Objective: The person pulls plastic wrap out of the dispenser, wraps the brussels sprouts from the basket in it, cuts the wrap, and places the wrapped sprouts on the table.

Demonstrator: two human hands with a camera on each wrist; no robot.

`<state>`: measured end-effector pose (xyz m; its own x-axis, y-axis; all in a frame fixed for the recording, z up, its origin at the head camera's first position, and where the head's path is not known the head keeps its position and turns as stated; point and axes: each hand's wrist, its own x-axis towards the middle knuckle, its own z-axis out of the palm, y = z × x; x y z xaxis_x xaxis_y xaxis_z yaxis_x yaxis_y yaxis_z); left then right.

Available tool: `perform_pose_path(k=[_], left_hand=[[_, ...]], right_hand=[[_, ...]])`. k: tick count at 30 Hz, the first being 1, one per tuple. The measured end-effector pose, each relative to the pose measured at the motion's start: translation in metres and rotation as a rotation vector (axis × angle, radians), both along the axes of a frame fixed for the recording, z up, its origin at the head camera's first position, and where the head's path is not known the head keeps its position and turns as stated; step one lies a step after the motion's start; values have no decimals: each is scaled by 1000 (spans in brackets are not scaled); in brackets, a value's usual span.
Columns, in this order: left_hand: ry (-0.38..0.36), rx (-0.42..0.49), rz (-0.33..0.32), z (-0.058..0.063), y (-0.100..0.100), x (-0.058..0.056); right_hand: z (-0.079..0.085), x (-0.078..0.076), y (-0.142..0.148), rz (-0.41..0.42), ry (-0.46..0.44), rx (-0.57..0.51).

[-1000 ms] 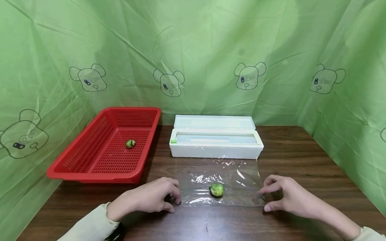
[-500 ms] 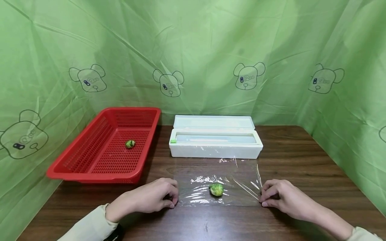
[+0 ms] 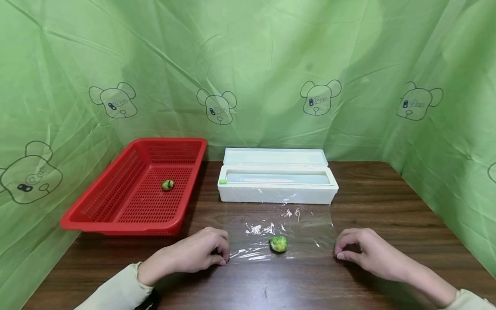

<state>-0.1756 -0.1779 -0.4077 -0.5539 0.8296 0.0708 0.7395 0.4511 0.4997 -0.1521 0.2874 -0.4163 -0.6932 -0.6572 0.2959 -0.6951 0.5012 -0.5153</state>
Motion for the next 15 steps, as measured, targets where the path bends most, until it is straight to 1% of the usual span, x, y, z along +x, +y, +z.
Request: perform_pose_path(k=[4, 9, 15], left_hand=[[12, 17, -3, 0, -1, 0], [1, 39, 27, 1, -4, 0], [2, 101, 56, 0, -5, -3]], right_hand=[[3, -3, -1, 0, 10, -4], [7, -5, 0, -9, 11, -7], [11, -7, 2, -44, -42, 4]])
